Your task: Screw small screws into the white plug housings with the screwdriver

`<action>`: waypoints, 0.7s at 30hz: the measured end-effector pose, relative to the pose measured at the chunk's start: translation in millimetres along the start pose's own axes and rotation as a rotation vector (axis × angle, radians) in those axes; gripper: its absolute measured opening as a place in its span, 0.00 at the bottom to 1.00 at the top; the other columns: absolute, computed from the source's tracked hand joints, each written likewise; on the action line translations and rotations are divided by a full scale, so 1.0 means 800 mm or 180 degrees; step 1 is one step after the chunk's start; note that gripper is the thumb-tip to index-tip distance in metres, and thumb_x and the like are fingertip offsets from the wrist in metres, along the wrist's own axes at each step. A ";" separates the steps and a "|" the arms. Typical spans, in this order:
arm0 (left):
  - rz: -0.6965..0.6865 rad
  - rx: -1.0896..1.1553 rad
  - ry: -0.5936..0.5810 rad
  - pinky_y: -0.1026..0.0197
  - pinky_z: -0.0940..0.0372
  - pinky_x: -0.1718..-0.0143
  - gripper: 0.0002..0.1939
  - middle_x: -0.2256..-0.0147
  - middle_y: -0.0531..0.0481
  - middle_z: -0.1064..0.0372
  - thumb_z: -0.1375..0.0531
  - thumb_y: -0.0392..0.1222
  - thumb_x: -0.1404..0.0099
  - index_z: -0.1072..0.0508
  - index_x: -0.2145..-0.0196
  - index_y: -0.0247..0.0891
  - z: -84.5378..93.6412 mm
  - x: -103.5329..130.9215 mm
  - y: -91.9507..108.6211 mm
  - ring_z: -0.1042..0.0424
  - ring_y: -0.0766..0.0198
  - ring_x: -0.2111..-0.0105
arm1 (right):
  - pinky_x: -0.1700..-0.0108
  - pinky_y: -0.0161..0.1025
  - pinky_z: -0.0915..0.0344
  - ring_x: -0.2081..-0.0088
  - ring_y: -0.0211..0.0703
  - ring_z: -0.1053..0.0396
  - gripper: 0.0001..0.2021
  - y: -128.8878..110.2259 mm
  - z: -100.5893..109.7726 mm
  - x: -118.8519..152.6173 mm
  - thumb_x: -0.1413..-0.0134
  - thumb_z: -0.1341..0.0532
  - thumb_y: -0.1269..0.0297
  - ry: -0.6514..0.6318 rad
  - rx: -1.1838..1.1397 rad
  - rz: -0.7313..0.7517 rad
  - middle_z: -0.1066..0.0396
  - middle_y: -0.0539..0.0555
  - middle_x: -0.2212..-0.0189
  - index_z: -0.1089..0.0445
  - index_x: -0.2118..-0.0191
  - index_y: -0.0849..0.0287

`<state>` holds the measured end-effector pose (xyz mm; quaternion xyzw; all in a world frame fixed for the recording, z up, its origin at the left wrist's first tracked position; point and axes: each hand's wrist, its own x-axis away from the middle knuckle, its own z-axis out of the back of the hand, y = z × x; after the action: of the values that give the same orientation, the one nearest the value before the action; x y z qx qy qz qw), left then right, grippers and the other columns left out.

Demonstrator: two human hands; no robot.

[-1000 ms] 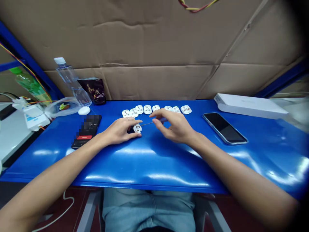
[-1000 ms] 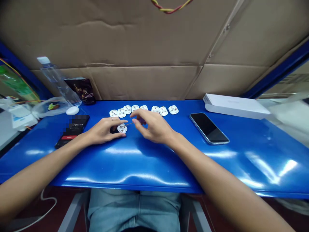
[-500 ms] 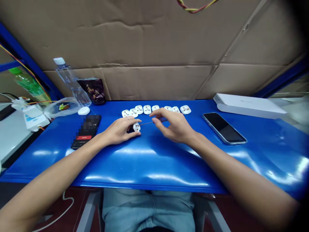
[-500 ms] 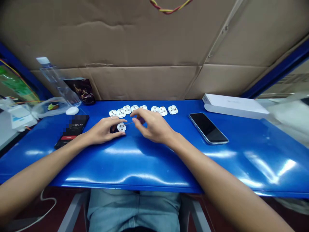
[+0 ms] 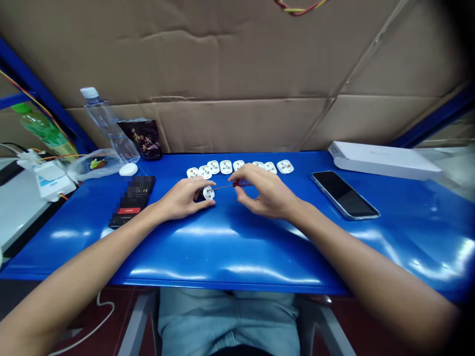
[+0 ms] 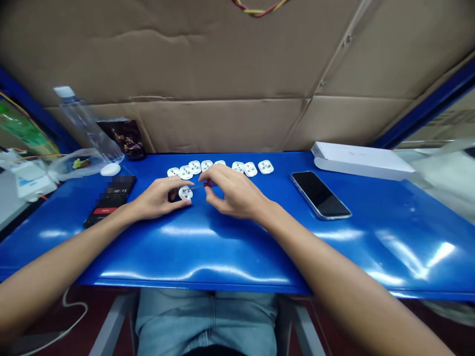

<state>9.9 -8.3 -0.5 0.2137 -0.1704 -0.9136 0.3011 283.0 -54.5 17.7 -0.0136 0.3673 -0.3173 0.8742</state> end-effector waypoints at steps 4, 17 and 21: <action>-0.0029 0.0019 0.0013 0.59 0.35 0.64 0.23 0.64 0.48 0.22 0.33 0.52 0.27 0.22 0.41 0.37 -0.001 -0.001 0.000 0.26 0.59 0.68 | 0.57 0.45 0.26 0.58 0.49 0.24 0.14 0.002 0.000 0.000 0.39 0.41 0.77 -0.0033 -0.0014 0.0068 0.24 0.57 0.58 0.32 0.51 0.54; 0.0176 0.0204 -0.0027 0.57 0.33 0.61 0.24 0.63 0.48 0.24 0.34 0.56 0.28 0.20 0.42 0.38 0.005 -0.001 0.006 0.27 0.60 0.67 | 0.62 0.42 0.33 0.64 0.48 0.27 0.08 0.007 0.000 0.001 0.39 0.41 0.73 0.0041 0.0538 -0.0143 0.23 0.56 0.61 0.32 0.56 0.55; 0.0355 0.0199 0.0101 0.56 0.33 0.61 0.21 0.60 0.47 0.26 0.36 0.55 0.27 0.19 0.46 0.39 0.005 -0.002 0.008 0.28 0.59 0.66 | 0.62 0.42 0.34 0.64 0.48 0.27 0.08 0.009 0.000 0.002 0.40 0.40 0.73 -0.0001 0.0517 -0.0222 0.23 0.55 0.61 0.32 0.57 0.54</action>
<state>12.4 -11.1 6.1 0.2277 -0.2057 -0.8861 0.3473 288.1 -49.6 14.7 0.0446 0.3394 -0.3762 0.8610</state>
